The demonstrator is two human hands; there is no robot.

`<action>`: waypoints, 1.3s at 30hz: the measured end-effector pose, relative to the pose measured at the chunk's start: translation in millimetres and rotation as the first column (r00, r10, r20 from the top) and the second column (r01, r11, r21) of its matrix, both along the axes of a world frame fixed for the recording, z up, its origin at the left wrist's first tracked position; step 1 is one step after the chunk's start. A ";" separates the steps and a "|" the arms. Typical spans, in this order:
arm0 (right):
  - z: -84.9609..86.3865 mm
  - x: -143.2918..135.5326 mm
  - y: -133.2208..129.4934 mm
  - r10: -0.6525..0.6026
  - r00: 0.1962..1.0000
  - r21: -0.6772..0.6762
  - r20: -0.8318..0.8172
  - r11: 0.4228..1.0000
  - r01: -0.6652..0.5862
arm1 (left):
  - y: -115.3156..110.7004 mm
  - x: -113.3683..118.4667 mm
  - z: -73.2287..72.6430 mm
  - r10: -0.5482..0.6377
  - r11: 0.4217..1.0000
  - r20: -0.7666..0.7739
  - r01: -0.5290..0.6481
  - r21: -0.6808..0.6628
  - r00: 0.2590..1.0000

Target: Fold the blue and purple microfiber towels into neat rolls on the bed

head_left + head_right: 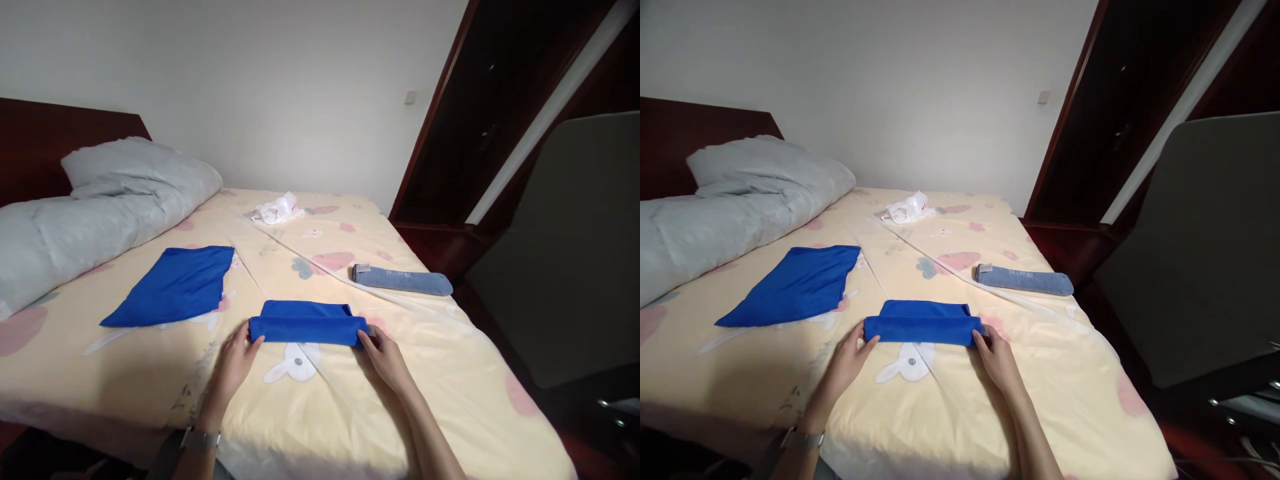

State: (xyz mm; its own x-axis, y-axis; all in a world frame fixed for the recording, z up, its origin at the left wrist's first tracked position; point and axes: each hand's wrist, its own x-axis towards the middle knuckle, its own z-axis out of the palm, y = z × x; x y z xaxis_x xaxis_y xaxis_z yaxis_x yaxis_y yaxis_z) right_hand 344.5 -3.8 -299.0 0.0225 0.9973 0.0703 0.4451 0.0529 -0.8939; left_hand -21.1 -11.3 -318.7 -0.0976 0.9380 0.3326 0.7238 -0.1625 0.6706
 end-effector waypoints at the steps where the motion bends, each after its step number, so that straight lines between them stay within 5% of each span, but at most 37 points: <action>1: 0.7 0.6 -0.3 -0.006 1.000 0.004 0.014 1.000 0.006 | 0.6 -1.4 -1.5 0.000 1.000 0.043 0.001 -0.021 0.999; 5: 3.8 10.5 -7.4 0.012 0.992 -0.043 0.125 0.999 -0.007 | -8.4 -10.1 -1.3 -0.003 0.994 0.158 0.020 -0.104 0.987; 10: 6.8 26.5 -22.2 0.104 0.936 -0.154 0.335 0.987 -0.054 | -24.6 -12.9 8.0 0.018 0.998 -0.044 -0.020 -0.052 0.999; 14: 14.3 27.8 -30.8 -0.010 0.922 0.068 0.387 0.998 -0.018 | -25.8 -13.8 14.9 0.024 0.990 -0.201 0.004 0.141 0.979; 17: 18.2 21.2 -33.1 0.079 0.899 0.253 0.431 0.946 -0.204 | -27.1 -18.0 16.6 -0.080 0.979 -0.259 0.125 0.163 0.963; 20: 14.4 12.3 -30.4 0.207 0.838 0.234 0.504 0.902 -0.364 | -28.2 -22.0 13.9 -0.214 0.969 -0.273 0.239 0.060 0.938; 25: 10.6 4.0 -17.4 0.220 0.898 0.173 0.381 0.937 -0.303 | -17.8 -23.8 16.1 -0.240 0.970 -0.147 0.241 -0.011 0.960; 31: 23.0 5.6 16.5 0.208 0.978 -0.014 0.032 0.978 -0.208 | 11.6 -20.5 43.9 -0.242 0.935 0.099 0.259 -0.240 0.965; 35: 19.4 7.1 37.9 0.171 0.975 -0.012 0.143 0.985 -0.171 | 29.4 -15.5 48.3 -0.215 0.933 0.163 0.252 -0.257 0.963; 39: 10.7 6.0 43.2 0.068 0.953 -0.001 0.296 0.997 -0.071 | 35.7 -12.1 33.3 -0.102 0.950 0.277 0.176 -0.259 0.956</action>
State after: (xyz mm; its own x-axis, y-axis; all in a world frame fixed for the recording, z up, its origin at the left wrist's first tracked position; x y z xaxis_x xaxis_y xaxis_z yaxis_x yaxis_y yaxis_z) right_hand 350.5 39.4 -288.3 -0.0702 0.9949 0.0725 0.6840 0.1009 -0.7225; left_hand -33.2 24.4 -285.4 -0.0066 0.9992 0.0383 0.5043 -0.0298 0.8630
